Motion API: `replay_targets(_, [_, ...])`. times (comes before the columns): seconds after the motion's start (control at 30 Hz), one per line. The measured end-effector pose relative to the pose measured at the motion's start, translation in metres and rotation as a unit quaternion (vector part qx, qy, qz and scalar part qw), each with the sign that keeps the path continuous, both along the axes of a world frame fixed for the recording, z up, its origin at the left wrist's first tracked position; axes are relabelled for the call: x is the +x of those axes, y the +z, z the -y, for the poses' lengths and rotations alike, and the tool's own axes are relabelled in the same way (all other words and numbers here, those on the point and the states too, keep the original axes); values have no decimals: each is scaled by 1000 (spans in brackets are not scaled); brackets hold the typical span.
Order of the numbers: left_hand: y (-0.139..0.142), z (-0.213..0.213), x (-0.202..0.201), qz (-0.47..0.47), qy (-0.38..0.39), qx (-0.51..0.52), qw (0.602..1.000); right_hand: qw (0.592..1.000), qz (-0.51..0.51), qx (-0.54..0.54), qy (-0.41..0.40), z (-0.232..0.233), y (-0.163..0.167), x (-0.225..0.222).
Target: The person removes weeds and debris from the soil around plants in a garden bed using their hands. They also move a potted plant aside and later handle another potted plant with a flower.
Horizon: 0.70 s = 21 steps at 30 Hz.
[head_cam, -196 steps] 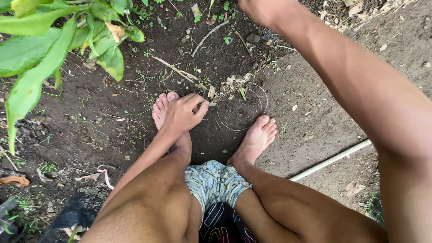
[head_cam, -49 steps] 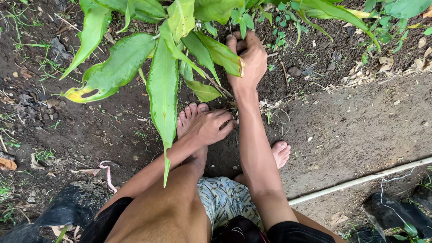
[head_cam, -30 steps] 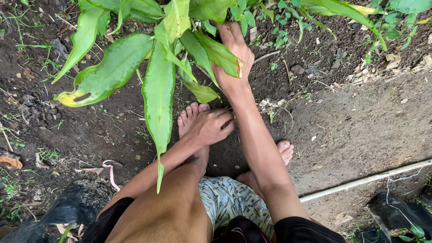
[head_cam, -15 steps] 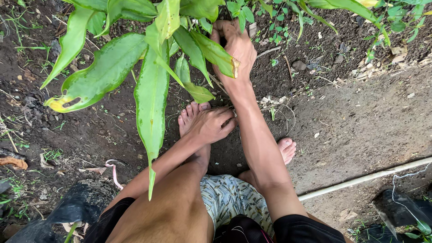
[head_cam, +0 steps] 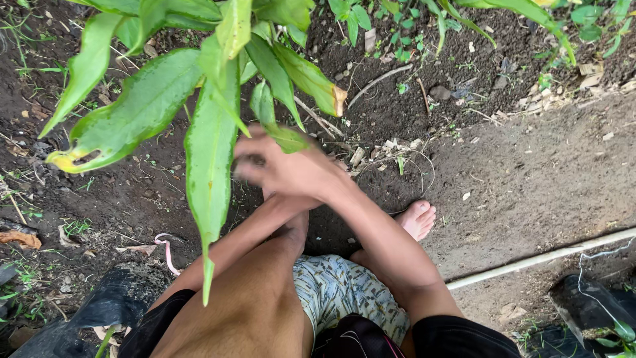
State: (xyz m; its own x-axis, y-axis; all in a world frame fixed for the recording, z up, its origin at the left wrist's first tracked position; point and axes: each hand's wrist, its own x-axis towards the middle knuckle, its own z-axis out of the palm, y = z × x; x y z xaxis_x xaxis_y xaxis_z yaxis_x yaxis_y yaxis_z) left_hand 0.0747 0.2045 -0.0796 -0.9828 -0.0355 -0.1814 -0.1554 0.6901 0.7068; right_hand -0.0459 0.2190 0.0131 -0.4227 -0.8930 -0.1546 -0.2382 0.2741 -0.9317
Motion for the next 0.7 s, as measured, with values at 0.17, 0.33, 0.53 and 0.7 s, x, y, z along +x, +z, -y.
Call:
replay_targets(0.17, [3,-1,-5,35,-24,27,999,995,-53,-65,-51,-6,-20,-18])
replay_targets(0.33, [13,-4,-7,37,-10,99,994,954,-101,30,-282,-9,-61,-68])
replay_targets(0.53, [16,-3,-10,24,-15,93,995,932,-232,37,-277,19,-76,-83])
replay_targets(0.7, [10,-3,-7,32,-16,95,995,939,-200,62,-274,24,-82,-80])
